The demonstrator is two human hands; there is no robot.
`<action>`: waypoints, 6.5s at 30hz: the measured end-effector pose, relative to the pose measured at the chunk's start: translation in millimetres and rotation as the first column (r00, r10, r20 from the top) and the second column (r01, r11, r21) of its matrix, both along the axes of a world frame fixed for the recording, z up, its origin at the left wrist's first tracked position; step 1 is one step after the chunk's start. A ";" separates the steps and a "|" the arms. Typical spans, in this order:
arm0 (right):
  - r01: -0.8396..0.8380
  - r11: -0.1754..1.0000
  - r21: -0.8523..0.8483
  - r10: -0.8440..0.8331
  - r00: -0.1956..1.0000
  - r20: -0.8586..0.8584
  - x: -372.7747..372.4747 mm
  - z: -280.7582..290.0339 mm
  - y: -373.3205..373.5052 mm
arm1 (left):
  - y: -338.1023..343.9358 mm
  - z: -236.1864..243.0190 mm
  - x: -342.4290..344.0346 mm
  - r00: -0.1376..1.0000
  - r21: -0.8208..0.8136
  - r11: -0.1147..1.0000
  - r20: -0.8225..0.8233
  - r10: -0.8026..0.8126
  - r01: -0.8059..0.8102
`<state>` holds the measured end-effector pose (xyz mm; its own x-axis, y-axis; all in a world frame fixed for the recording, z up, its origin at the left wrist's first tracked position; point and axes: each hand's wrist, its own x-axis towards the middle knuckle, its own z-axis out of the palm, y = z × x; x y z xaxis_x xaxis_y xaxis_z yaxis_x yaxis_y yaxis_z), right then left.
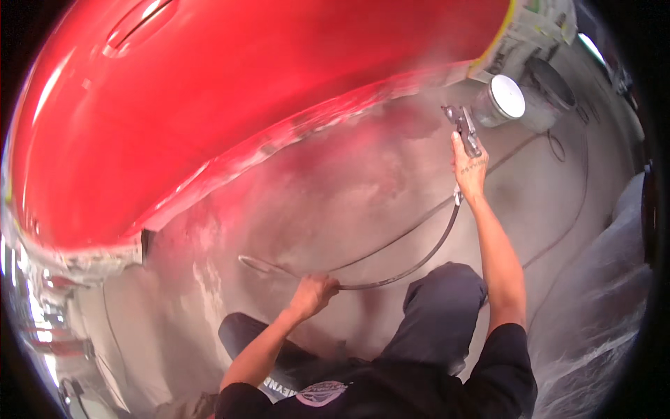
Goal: The person prepares paint in a spray gun and then uses the spray gun to paint a car panel.
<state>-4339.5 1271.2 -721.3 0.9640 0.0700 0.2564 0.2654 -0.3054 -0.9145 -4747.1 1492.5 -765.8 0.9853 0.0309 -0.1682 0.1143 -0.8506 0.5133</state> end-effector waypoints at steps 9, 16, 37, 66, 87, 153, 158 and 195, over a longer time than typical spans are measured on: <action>-0.393 0.914 -0.104 0.389 0.919 -0.057 -173.5 39.4 139.1 | 88.2 -17.9 -127.0 0.975 0.015 0.999 -0.218 -0.043 0.048; -0.663 0.733 -0.150 0.653 0.748 -0.119 -298.9 45.7 277.4 | 109.5 -56.0 -194.1 0.959 0.038 0.999 -0.282 0.041 -0.031; -0.909 0.390 -0.145 0.873 0.315 0.373 -600.5 21.7 668.3 | 169.8 -34.5 -232.6 0.852 -0.119 0.941 -0.473 0.226 -0.316; -0.949 0.261 -0.176 0.948 0.287 -0.139 -384.0 4.6 215.9 | 209.6 -100.2 -169.6 0.694 -0.253 0.681 0.044 0.718 -0.688; -0.948 -0.287 -0.136 0.953 -0.269 -0.141 -319.2 -41.0 159.9 | 13.6 113.6 -91.5 0.349 -0.245 0.485 0.440 0.827 -0.840; -0.977 -0.213 0.003 0.961 -0.210 -0.180 -331.3 -52.6 104.9 | -141.0 288.7 -26.4 0.746 -0.746 0.431 0.631 0.215 0.507; -0.983 -0.176 0.052 0.933 -0.184 -0.310 -323.2 -42.4 93.1 | -142.5 310.5 -8.6 0.483 -0.755 0.449 0.653 0.583 0.478; -0.943 -0.312 0.118 0.919 -0.331 -0.214 -335.3 -45.2 116.7 | -28.9 145.9 -72.7 0.359 -0.090 0.398 0.288 0.888 -0.913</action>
<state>-4674.8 1387.9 -766.5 -0.3741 0.9260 0.0507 0.1620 0.1191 -0.9796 -4819.9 1463.5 -619.9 0.3578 0.9259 0.1209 0.7178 -0.3555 0.5986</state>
